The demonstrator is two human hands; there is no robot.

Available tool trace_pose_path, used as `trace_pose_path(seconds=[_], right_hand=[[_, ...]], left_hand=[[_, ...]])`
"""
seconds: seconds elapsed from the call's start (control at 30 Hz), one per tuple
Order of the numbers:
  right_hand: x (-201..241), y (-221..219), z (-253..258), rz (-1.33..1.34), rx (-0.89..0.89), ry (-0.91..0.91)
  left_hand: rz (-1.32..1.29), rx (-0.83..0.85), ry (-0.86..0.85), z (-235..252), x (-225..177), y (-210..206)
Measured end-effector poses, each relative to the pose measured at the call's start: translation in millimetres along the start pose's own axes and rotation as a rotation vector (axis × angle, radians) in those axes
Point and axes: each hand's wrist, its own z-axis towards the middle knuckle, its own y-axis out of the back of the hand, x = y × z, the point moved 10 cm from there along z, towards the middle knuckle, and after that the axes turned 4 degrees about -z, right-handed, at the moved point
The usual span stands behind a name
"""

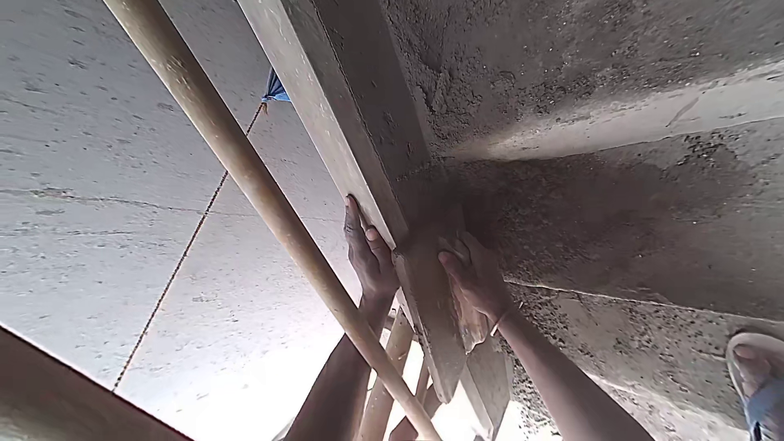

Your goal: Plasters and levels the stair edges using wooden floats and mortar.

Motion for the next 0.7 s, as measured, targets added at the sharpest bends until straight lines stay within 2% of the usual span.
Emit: trace_pose_path(seconds=[0.2,0.3,0.5,0.6,0.7], right_hand=[[48,14,50,0.052,-0.019,0.087],[54,16,59,0.061,-0.004,0.067],[20,8,33,-0.051,0.076,-0.104],[-8,-1,3,-0.049,0.116,-0.218],[-24,-7,-20,-0.052,0.151,-0.257]], left_hand=[[-0.018,-0.024,-0.024,0,3,0],[-0.007,-0.013,-0.007,-1,2,1],[0.017,-0.029,-0.018,5,0,1],[-0.012,-0.004,-0.018,-3,3,1],[-0.009,-0.019,-0.032,3,2,0]])
